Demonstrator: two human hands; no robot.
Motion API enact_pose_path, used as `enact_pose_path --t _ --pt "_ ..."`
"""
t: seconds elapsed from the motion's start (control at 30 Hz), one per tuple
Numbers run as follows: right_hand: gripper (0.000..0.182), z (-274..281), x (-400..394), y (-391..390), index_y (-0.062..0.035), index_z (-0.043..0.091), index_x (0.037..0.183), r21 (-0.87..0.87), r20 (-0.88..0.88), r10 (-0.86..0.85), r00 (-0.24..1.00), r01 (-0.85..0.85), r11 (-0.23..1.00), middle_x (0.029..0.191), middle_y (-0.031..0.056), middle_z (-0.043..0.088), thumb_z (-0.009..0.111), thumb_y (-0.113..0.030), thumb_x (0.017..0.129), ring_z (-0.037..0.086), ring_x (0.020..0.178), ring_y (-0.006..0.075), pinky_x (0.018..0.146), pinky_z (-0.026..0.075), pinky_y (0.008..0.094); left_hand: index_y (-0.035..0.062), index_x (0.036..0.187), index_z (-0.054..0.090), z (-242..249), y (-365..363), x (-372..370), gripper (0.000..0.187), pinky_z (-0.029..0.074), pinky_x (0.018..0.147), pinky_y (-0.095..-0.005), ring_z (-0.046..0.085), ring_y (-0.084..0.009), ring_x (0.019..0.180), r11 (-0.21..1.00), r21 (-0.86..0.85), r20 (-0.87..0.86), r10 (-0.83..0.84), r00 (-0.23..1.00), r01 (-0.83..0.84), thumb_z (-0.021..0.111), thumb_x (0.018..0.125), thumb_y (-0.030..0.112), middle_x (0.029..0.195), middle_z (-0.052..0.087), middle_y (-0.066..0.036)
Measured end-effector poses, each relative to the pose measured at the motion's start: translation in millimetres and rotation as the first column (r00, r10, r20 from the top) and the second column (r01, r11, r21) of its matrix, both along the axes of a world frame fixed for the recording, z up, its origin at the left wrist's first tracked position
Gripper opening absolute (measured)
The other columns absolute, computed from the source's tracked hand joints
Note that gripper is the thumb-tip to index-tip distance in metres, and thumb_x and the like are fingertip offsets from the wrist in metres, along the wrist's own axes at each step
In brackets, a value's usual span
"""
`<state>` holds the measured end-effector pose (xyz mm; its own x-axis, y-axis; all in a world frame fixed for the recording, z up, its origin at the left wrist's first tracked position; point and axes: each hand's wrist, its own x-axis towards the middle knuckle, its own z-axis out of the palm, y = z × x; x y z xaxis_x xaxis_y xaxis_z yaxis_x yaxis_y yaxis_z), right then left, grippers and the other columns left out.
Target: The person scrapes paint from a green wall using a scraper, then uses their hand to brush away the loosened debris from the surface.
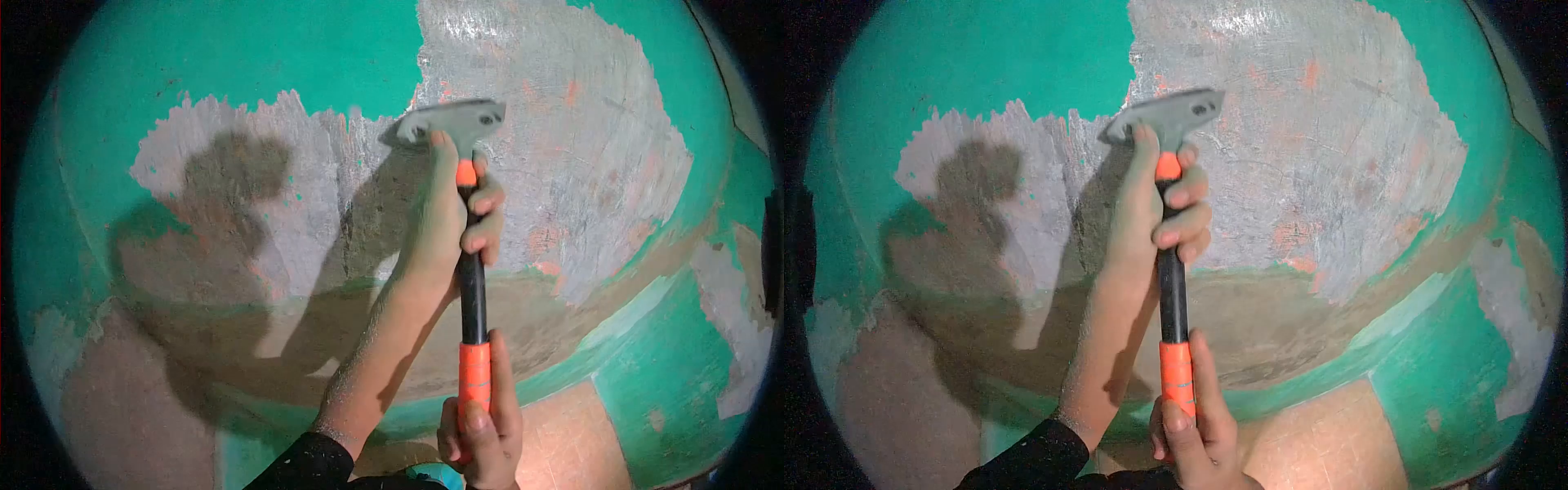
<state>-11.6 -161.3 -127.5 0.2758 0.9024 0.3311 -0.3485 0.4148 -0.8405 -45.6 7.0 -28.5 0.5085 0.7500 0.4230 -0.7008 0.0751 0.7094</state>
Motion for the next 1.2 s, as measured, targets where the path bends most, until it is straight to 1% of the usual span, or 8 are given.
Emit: enact_pose_path --t 0.67,0.77,0.83,0.93,1.03,1.07,1.13,1.2 --pt "0.08 1.2 5.5 5.8 0.0016 0.003 0.147 0.06 0.081 0.083 0.993 -0.088 0.994 0.135 0.0219 0.042 0.053 -0.028 0.092 0.043 0.047 0.0078 0.041 0.036 0.0222 0.0149 0.091 0.043 14.9 1.4 -1.4 0.056 0.031 0.037 -0.0225 0.03 -0.0043 0.037 1.0 0.009 0.043 -0.005 0.999 0.005 0.033 0.088 0.07 0.061 0.037 0.007" --pt "0.071 -5.3 16.0 3.4 0.0009 0.002 0.147 0.05 0.125 0.165 0.978 -0.172 0.984 0.094 0.0087 0.046 0.046 -0.02 0.095 0.044 0.052 0.0078 0.049 0.039 0.022 0.0153 0.09 0.043 8.8 1.3 -1.1 0.054 0.031 0.037 -0.0229 0.03 -0.0044 0.037 1.0 0.012 0.011 0.018 1.0 -0.018 0.032 0.089 0.069 0.061 0.037 0.007" --pt "0.071 -8.2 16.7 0.5 0.0009 0.002 0.147 0.034 0.122 0.179 0.976 -0.184 0.982 0.093 0.0085 0.046 0.046 -0.02 0.095 0.044 0.052 0.0079 0.048 0.039 0.022 0.0149 0.09 0.043 -2.0 -0.4 -2.1 0.054 0.031 0.037 -0.0229 0.03 -0.0045 0.037 0.999 0.001 0.01 -0.032 0.999 0.032 0.033 0.09 0.068 0.061 0.037 0.007" --pt "0.079 -3.9 6.3 3.0 0.0019 0.003 0.147 0.065 0.092 0.109 0.99 -0.115 0.991 0.134 0.0215 0.043 0.051 -0.027 0.092 0.043 0.047 0.008 0.039 0.035 0.0221 0.0143 0.09 0.042 13.3 0.1 -1.7 0.054 0.031 0.037 -0.0232 0.03 -0.0046 0.037 0.999 0.031 0.03 0.031 0.999 -0.032 0.032 0.09 0.068 0.061 0.036 0.006" --pt "0.074 3.6 9.4 7.8 0.0015 0.002 0.147 0.105 0.106 0.101 0.989 -0.112 0.988 0.114 0.0153 0.046 0.048 -0.024 0.094 0.043 0.05 0.0078 0.043 0.037 0.022 0.0137 0.091 0.043 17.3 -0.1 0.7 0.055 0.03 0.036 -0.0235 0.03 -0.0046 0.037 0.999 0.035 0.055 0.038 0.998 -0.04 0.032 0.09 0.067 0.061 0.037 0.005" --pt "0.07 -2.4 14.4 4.1 0.001 0.002 0.147 0.099 0.117 0.133 0.984 -0.145 0.985 0.094 0.0089 0.047 0.045 -0.02 0.096 0.044 0.053 0.0077 0.048 0.039 0.0221 0.0135 0.091 0.043 11.5 0.1 0.0 0.055 0.031 0.036 -0.0234 0.031 -0.0047 0.037 0.999 0.035 0.04 0.035 0.999 -0.036 0.032 0.09 0.067 0.062 0.037 0.005" --pt "0.071 -5.7 13.0 1.1 0.001 0.002 0.147 0.065 0.108 0.145 0.984 -0.152 0.986 0.094 0.0089 0.048 0.045 -0.02 0.095 0.043 0.053 0.0075 0.048 0.038 0.0221 0.0134 0.091 0.043 3.6 1.6 -2.0 0.054 0.031 0.036 -0.0232 0.031 -0.0047 0.037 1.0 0.027 0.029 0.005 1.0 -0.005 0.032 0.091 0.067 0.062 0.037 0.005" --pt "0.077 -0.8 7.5 0.8 0.0017 0.003 0.147 0.043 0.094 0.095 0.991 -0.1 0.994 0.123 0.0183 0.045 0.05 -0.026 0.093 0.043 0.047 0.0074 0.041 0.036 0.0221 0.0135 0.091 0.043 3.7 1.6 -2.3 0.054 0.032 0.036 -0.023 0.031 -0.0046 0.037 0.999 0.013 0.051 -0.052 0.997 0.051 0.033 0.091 0.066 0.062 0.037 0.005"
